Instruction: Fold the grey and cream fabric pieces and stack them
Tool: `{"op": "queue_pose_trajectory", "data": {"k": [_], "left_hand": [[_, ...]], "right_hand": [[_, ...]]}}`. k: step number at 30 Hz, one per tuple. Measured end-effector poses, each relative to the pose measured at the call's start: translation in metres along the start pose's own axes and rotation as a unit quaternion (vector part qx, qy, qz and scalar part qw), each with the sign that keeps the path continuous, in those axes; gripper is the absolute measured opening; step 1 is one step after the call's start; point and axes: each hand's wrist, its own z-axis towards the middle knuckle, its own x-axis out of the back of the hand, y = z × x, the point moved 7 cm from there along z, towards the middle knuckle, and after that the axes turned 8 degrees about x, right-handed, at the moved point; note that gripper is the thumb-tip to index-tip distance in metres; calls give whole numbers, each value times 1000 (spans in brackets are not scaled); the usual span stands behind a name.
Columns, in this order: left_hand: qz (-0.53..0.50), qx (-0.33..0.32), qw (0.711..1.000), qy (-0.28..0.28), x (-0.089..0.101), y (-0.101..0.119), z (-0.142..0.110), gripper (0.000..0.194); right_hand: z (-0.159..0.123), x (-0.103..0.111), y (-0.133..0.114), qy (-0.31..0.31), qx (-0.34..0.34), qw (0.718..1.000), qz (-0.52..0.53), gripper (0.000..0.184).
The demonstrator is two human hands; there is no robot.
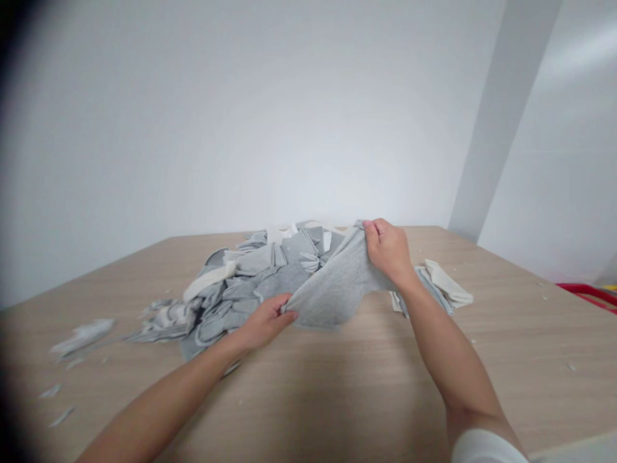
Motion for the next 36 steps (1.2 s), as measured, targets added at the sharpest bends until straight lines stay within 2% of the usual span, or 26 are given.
{"op": "queue_pose_trajectory", "data": {"k": [3,6,9,12,15,18,22,26,28,32,36], "left_hand": [[-57,39,996,51,12,-13,3,17],[-144,67,978,135,29,-28,7,21],[-230,45,947,219,44,-35,11,22],[-290,19,919,266,54,-33,13,23],[-239,10,918,317,70,-21,7,20],[-158,-30,917,366,91,-2,-5,19],[-163,-63,910,375,109,11,-13,18],[-193,-70,902,380,110,12,-18,16],[-195,-82,905,369,106,13,-20,16],[-209,-85,909,351,99,12,-22,16],[-247,-55,898,361,96,5,-20,16]], "right_hand": [[-4,0,9,16,-24,999,12,42],[-9,-8,17,11,-37,998,41,42],[-14,-22,24,-10,-44,994,99,41],[-19,-34,30,-18,-61,987,147,41],[-25,-42,29,-44,-61,981,181,40],[-31,-41,26,-56,-67,967,241,38],[-35,-35,26,-11,-102,957,271,35],[-41,-44,33,40,-163,948,269,32],[-46,-55,34,38,-189,929,315,29],[-56,-79,29,-6,-226,875,427,27],[-62,-87,24,-9,-238,859,453,27]]}}
